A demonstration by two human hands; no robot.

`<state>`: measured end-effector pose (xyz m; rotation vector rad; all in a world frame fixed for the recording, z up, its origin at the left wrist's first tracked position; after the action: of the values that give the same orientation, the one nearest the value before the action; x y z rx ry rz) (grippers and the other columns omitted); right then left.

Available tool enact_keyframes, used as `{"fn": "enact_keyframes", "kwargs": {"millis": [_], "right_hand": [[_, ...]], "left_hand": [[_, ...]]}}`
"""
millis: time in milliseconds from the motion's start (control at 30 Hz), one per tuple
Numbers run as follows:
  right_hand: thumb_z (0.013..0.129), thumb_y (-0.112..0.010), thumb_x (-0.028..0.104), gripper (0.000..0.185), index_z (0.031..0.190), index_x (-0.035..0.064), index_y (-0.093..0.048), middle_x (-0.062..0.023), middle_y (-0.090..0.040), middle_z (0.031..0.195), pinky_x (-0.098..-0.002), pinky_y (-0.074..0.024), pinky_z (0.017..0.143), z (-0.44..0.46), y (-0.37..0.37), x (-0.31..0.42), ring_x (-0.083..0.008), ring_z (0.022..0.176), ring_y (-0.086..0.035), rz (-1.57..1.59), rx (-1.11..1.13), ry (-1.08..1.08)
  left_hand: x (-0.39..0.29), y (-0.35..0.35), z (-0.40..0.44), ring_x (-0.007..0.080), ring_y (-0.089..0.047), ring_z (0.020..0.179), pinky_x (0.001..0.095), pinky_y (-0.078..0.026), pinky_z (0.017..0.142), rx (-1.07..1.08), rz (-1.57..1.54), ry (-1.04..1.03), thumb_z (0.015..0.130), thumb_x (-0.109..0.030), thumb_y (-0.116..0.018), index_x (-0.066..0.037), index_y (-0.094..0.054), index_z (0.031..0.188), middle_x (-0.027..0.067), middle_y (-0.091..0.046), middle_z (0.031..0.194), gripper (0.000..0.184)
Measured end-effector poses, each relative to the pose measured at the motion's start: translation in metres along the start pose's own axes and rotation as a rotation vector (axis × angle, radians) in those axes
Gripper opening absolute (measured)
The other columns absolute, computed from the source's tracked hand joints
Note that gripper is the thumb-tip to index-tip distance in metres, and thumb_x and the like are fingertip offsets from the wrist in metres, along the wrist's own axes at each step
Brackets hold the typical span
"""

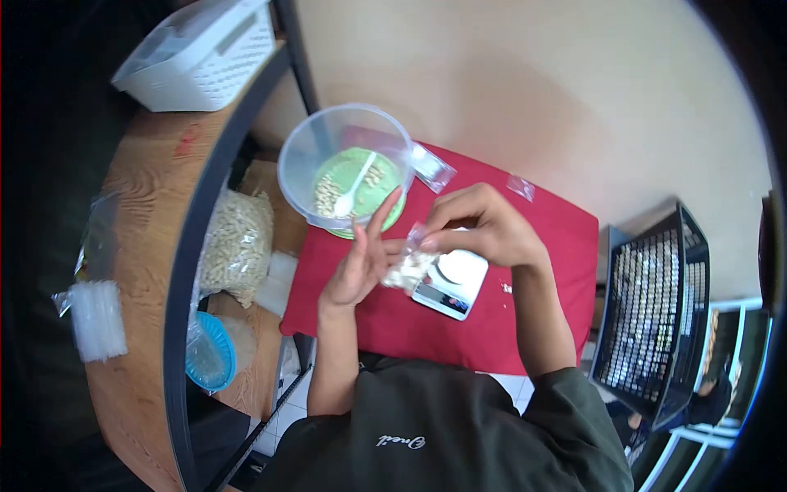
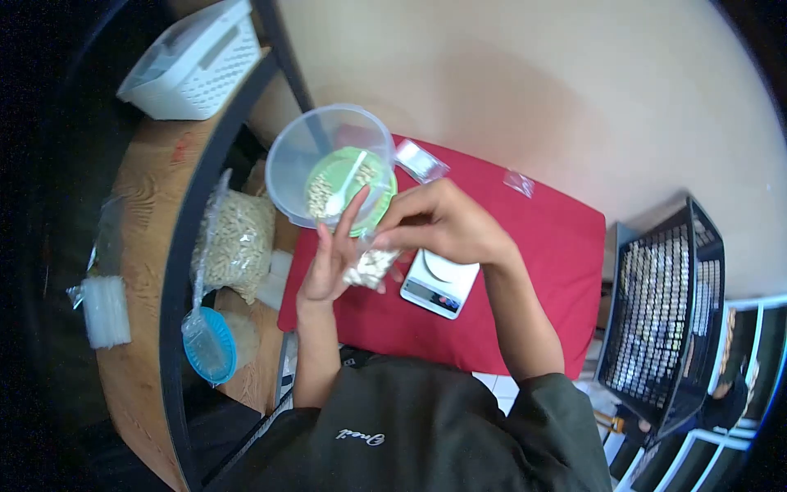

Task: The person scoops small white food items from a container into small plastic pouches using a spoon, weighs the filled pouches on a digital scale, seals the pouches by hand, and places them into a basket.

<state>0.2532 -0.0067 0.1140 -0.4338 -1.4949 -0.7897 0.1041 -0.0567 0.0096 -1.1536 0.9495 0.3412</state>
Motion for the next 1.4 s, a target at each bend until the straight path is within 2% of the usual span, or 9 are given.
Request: {"fn": "enact_keyframes", "kwargs": {"millis": [133,167,567,833,933,1033,1133,1267,1400], "right_hand": [[0.085,-0.072,0.007,0.012,0.088,-0.0039,-0.071,-0.0098,-0.067,0.072,-0.0288,-0.0509,0.060,-0.052,0.038,-0.035,-0.0128,0.066,-0.064,-0.643,-0.497,-0.127],[0.086,-0.070,0.008,0.012,0.087,-0.0043,-0.070,-0.0109,-0.066,0.067,-0.0293,-0.0490,0.057,-0.068,0.041,-0.049,-0.0127,0.062,-0.063,-0.265,-0.528,-0.158],[0.088,-0.070,0.009,0.015,0.093,-0.0048,-0.071,-0.0104,-0.069,0.069,-0.0265,-0.0501,0.054,-0.125,0.031,-0.153,-0.0118,0.062,-0.067,-0.192,-0.743,-0.548],[0.087,-0.070,0.027,0.033,0.103,-0.0024,-0.070,-0.0195,-0.070,0.082,-0.0424,-0.0528,0.069,-0.160,0.019,-0.185,-0.0339,0.074,-0.068,-0.585,-0.985,-0.560],[0.088,-0.070,0.025,0.030,0.103,-0.0016,-0.070,-0.0200,-0.069,0.088,-0.0409,-0.0520,0.068,-0.197,0.006,-0.185,-0.0320,0.075,-0.067,-0.670,-1.061,-0.563],[0.088,-0.069,0.024,0.032,0.106,-0.0029,-0.066,-0.0180,-0.066,0.098,-0.0439,-0.0458,0.086,-0.267,-0.007,-0.194,-0.0328,0.094,-0.061,-1.021,-1.315,-0.585],[0.090,-0.068,0.027,0.041,0.117,-0.0030,-0.060,-0.0271,-0.055,0.120,-0.0465,-0.0416,0.097,-0.351,-0.019,-0.202,-0.0422,0.114,-0.052,-1.218,-1.554,-0.851],[0.096,-0.047,0.055,0.063,0.142,0.0113,-0.046,-0.0242,-0.036,0.148,-0.0721,-0.0303,0.099,-0.436,-0.027,-0.237,-0.0455,0.135,-0.034,-1.096,-1.647,-1.514],[0.097,-0.041,0.059,0.066,0.146,0.0156,-0.042,-0.0209,-0.033,0.152,-0.0738,-0.0274,0.101,-0.460,-0.021,-0.249,-0.0462,0.139,-0.029,-0.994,-1.573,-1.643]], "left_hand": [[0.016,0.026,-0.031,0.0233,-0.067,0.091,0.0301,-0.053,0.071,-0.077,0.206,0.133,0.096,-0.070,-0.016,-0.009,-0.014,0.155,0.0211,-0.066,0.108,0.085],[0.018,0.029,-0.039,0.0227,-0.066,0.090,0.0284,-0.052,0.069,-0.119,0.219,0.138,0.099,-0.066,-0.017,-0.006,-0.021,0.152,0.0199,-0.066,0.107,0.080],[0.054,0.050,-0.055,0.0143,-0.063,0.089,0.0259,-0.049,0.070,-0.091,0.508,0.357,0.105,-0.033,-0.042,-0.003,-0.047,0.136,0.0121,-0.067,0.102,0.043],[0.117,0.054,-0.054,0.0137,-0.063,0.090,0.0270,-0.051,0.071,-0.221,0.635,0.423,0.099,-0.019,-0.057,-0.002,-0.054,0.128,0.0086,-0.067,0.103,0.034],[0.122,0.053,-0.051,0.0149,-0.065,0.091,0.0278,-0.052,0.071,-0.273,0.713,0.376,0.097,-0.015,-0.059,-0.001,-0.056,0.126,0.0092,-0.068,0.102,0.032],[0.118,0.054,-0.048,0.0168,-0.066,0.090,0.0288,-0.052,0.073,-0.303,0.806,0.266,0.096,-0.012,-0.060,0.000,-0.058,0.123,0.0108,-0.069,0.100,0.029],[0.105,0.071,-0.058,0.0184,-0.067,0.089,0.0303,-0.053,0.075,-0.474,0.860,0.132,0.095,-0.009,-0.060,0.001,-0.062,0.116,0.0121,-0.069,0.098,0.023],[0.098,0.088,-0.071,0.0204,-0.066,0.085,0.0322,-0.052,0.075,-0.630,1.110,-0.046,0.094,-0.009,-0.061,0.000,-0.065,0.105,0.0117,-0.068,0.094,0.015],[0.102,0.088,-0.070,0.0217,-0.061,0.081,0.0332,-0.049,0.072,-0.576,1.301,-0.039,0.092,-0.011,-0.063,-0.001,-0.065,0.101,0.0108,-0.065,0.086,0.013]]}}
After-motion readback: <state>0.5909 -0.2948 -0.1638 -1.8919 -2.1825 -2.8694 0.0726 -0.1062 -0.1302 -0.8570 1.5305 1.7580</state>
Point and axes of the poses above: each hand's wrist, its own z-axis towards the middle knuckle, its own y-axis out of the back of the hand, x = y × z, the point moved 4 cm from there along z, towards the middle knuckle
